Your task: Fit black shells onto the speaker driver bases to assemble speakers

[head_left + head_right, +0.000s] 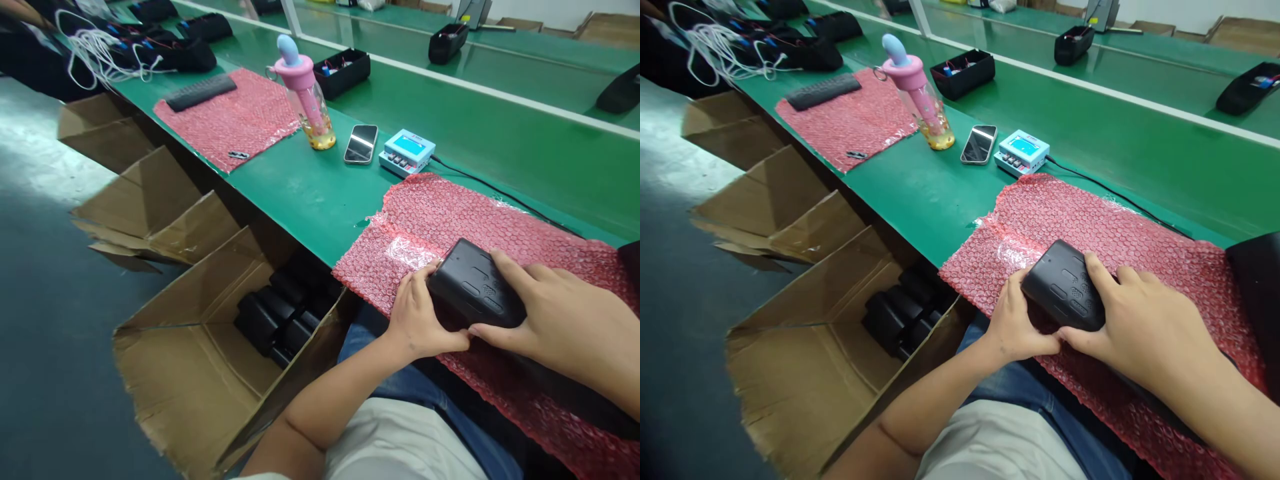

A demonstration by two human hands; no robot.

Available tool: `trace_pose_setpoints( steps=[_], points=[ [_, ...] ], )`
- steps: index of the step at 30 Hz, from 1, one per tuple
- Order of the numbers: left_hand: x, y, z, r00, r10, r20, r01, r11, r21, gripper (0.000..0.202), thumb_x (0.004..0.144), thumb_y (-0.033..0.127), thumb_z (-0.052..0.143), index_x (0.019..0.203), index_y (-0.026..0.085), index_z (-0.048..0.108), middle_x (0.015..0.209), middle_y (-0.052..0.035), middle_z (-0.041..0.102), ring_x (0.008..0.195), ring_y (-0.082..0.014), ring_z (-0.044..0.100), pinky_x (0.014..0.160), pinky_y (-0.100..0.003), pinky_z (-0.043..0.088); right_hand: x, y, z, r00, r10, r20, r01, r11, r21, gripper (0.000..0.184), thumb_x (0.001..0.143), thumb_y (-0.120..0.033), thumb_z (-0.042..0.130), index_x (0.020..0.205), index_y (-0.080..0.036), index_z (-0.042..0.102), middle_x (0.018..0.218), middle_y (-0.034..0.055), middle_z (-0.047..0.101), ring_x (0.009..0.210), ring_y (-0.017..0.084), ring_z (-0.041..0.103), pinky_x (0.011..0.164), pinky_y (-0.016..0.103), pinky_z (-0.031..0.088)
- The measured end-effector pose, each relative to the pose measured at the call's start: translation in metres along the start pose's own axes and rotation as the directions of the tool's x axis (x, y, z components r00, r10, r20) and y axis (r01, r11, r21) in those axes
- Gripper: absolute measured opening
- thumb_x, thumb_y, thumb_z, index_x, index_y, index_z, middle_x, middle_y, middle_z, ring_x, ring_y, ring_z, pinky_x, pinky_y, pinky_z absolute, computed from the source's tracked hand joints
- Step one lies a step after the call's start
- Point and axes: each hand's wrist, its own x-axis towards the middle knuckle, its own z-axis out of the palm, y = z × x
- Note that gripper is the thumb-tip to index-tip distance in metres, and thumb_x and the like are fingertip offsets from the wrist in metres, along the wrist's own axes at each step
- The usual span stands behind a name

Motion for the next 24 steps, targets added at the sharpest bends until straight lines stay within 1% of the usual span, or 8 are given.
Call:
trace_pose_setpoints(
  steps=[2, 4, 10, 12, 15, 18, 21, 24],
  points=[
    [0.000, 0.001, 0.000, 1.000, -0.019, 0.009, 0.019, 1.000, -0.011, 0.098, 0.043, 0.041, 0.079, 0.125, 0.020, 0.030, 0.124, -0.0108, 0.052, 0.114, -0.0337, 0.052, 0.097, -0.050, 0.043, 0.002, 0.000, 0.004, 1.000, -0.006, 0.003, 0.006, 0.999, 0.037, 0.097, 0.068, -0.079, 0.044, 0.139, -0.015, 0.033, 0.102, 0.0200, 0.061, 0.083, 0.039, 0.062, 0.058, 0.046, 0.049],
    [0.000, 0.002, -0.001, 0.999, -0.032, 0.012, 0.033, 0.999, -0.019, 0.098, 0.043, 0.041, 0.079, 0.126, 0.020, 0.030, 0.124, -0.0106, 0.052, 0.114, -0.0337, 0.052, 0.096, -0.050, 0.043, 0.004, -0.002, 0.007, 1.000, -0.013, 0.017, 0.011, 0.996, 0.085, 0.096, 0.069, -0.076, 0.046, 0.139, -0.012, 0.030, 0.105, 0.0214, 0.060, 0.079, 0.037, 0.062, 0.058, 0.044, 0.048],
    [-0.001, 0.000, 0.001, 0.999, -0.032, 0.011, 0.032, 0.999, -0.029, 0.102, 0.042, 0.038, 0.080, 0.127, 0.021, 0.027, 0.125, -0.0105, 0.051, 0.116, -0.0341, 0.051, 0.098, -0.051, 0.042, 0.006, -0.005, 0.008, 1.000, -0.027, -0.013, 0.028, 0.988, 0.151, 0.094, 0.067, -0.071, 0.053, 0.135, -0.009, 0.032, 0.103, 0.0212, 0.060, 0.077, 0.035, 0.061, 0.060, 0.041, 0.045],
    [-0.002, -0.004, 0.003, 1.000, -0.002, -0.007, 0.001, 0.999, -0.052, 0.103, 0.043, 0.037, 0.080, 0.128, 0.022, 0.023, 0.127, -0.0116, 0.049, 0.117, -0.0332, 0.051, 0.099, -0.050, 0.042, 0.005, -0.005, 0.007, 0.999, -0.033, -0.024, 0.036, 0.988, 0.148, 0.095, 0.067, -0.072, 0.053, 0.135, -0.009, 0.032, 0.102, 0.0208, 0.060, 0.077, 0.034, 0.061, 0.061, 0.040, 0.045],
    [-0.003, -0.011, 0.008, 0.991, 0.119, -0.066, -0.124, 0.990, -0.070, 0.108, 0.048, 0.037, 0.079, 0.131, 0.023, 0.011, 0.130, -0.0136, 0.046, 0.119, -0.0321, 0.050, 0.099, -0.050, 0.042, 0.003, -0.006, 0.008, 0.997, -0.048, -0.056, 0.055, 0.991, 0.125, 0.093, 0.069, -0.071, 0.052, 0.135, -0.008, 0.032, 0.099, 0.0196, 0.061, 0.077, 0.034, 0.061, 0.060, 0.038, 0.044],
    [-0.004, -0.015, 0.010, 0.968, 0.231, -0.096, -0.233, 0.973, -0.005, 0.113, 0.051, 0.038, 0.077, 0.136, 0.025, 0.004, 0.131, -0.0127, 0.046, 0.117, -0.0326, 0.052, 0.099, -0.055, 0.040, 0.002, -0.008, 0.010, 0.995, -0.054, -0.085, 0.061, 0.994, 0.089, 0.091, 0.071, -0.070, 0.050, 0.134, -0.007, 0.032, 0.096, 0.0189, 0.061, 0.075, 0.033, 0.061, 0.060, 0.037, 0.043],
    [-0.005, -0.016, 0.008, 0.964, 0.254, -0.080, -0.250, 0.967, 0.057, 0.116, 0.050, 0.037, 0.078, 0.138, 0.028, 0.003, 0.130, -0.0113, 0.048, 0.114, -0.0336, 0.054, 0.099, -0.058, 0.039, 0.002, -0.010, 0.011, 0.995, -0.048, -0.083, 0.055, 0.995, 0.084, 0.090, 0.071, -0.070, 0.049, 0.134, -0.008, 0.033, 0.099, 0.0194, 0.061, 0.075, 0.033, 0.061, 0.059, 0.037, 0.043],
    [-0.006, -0.015, 0.006, 0.973, 0.218, -0.069, -0.214, 0.974, 0.070, 0.115, 0.047, 0.037, 0.079, 0.137, 0.028, 0.007, 0.131, -0.0114, 0.047, 0.114, -0.0356, 0.052, 0.095, -0.057, 0.044, 0.002, -0.011, 0.010, 0.998, -0.025, -0.049, 0.031, 0.993, 0.110, 0.089, 0.069, -0.070, 0.051, 0.133, -0.009, 0.034, 0.096, 0.0177, 0.061, 0.073, 0.032, 0.061, 0.059, 0.036, 0.042]
  ],
)
